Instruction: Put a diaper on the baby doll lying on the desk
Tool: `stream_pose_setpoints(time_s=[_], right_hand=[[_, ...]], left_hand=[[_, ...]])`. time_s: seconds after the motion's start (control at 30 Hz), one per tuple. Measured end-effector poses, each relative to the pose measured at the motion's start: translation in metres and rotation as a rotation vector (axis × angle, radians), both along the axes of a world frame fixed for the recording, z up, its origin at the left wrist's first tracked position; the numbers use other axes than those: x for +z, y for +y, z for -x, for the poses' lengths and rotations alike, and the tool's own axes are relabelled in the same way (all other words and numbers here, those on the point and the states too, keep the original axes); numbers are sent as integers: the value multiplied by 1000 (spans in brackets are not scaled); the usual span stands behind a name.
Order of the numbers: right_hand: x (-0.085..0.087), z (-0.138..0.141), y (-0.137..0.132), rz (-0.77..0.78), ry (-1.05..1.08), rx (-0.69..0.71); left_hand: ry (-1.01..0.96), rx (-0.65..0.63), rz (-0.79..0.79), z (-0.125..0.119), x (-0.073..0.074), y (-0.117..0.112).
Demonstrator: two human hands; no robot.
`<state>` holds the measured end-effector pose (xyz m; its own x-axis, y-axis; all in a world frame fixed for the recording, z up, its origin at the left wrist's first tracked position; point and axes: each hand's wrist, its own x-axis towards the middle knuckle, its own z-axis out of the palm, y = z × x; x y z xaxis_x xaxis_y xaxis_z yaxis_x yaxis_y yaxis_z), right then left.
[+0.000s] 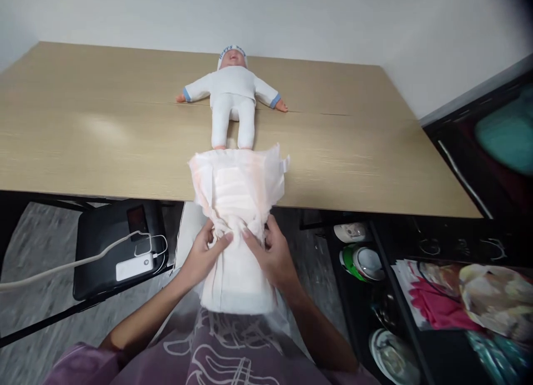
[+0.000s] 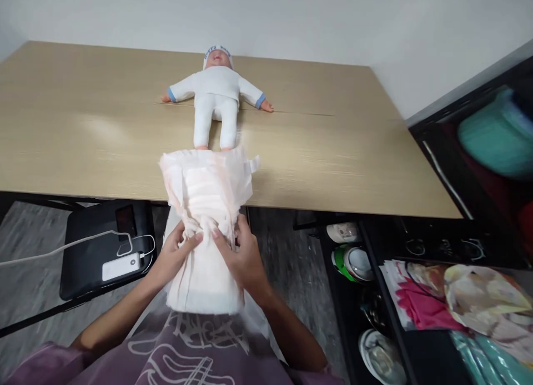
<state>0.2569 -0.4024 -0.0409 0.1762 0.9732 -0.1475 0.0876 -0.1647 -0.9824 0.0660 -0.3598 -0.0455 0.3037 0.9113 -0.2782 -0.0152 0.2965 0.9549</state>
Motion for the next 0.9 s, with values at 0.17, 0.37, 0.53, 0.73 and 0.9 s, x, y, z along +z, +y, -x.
stream_pose_setpoints(time_s=[0.17, 0.37, 0.53, 0.73, 0.9], right_hand=[[-39, 4, 28, 78, -88, 9], [-45, -4, 10, 1, -508, -154], [-19, 0, 40, -362, -779, -130], [-22, 13, 124, -359, -955, 340], [-47, 11, 142, -290, -1024, 412]], left_hand=[[-54, 41, 141, 0, -37, 23], [-31, 1, 213, 5, -55, 19], [9, -52, 179, 5, -53, 18], [257, -285, -10, 32, -29, 35], [549, -489, -257, 76, 23, 96]])
